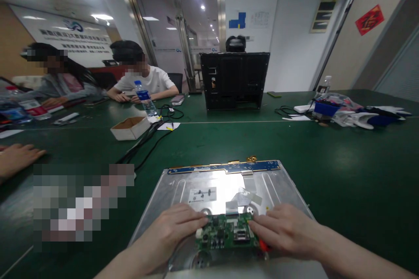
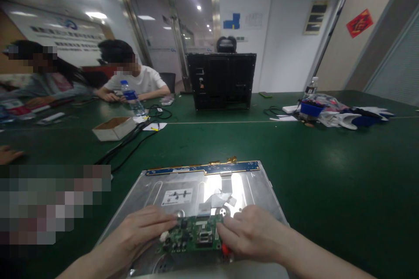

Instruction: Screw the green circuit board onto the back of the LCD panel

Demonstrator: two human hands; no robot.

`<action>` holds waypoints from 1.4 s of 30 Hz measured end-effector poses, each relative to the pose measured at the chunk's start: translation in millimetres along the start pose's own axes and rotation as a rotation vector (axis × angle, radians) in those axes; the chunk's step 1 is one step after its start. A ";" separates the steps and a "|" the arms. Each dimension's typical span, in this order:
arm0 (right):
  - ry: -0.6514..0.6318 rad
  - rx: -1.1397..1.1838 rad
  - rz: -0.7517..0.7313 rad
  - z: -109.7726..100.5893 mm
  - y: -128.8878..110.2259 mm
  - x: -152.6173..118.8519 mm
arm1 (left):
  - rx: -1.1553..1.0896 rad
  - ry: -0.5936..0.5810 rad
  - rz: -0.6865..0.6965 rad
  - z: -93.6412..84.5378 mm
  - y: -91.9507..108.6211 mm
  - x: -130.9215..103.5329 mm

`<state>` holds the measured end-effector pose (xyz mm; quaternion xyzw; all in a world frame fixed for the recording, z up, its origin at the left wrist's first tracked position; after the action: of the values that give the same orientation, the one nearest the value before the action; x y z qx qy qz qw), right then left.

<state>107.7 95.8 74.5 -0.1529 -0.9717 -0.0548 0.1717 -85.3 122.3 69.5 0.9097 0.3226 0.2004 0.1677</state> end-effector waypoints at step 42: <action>-0.277 0.635 0.681 18.2 38.6 -14.9 | -0.151 -0.190 -0.477 4.6 -8.1 -7.0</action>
<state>127.5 131.2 54.4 -0.4081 -0.8489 0.3246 0.0869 -92.3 122.9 60.3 0.8076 0.4949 0.0924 0.3071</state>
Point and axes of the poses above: each hand's wrist, its own x-axis towards the middle knuckle, its own z-axis out of the palm, y = z × x, the point moved 9 cm from there along x, towards the middle knuckle, and after that the axes turned 1 degree about -z, right-handed, at the moved point
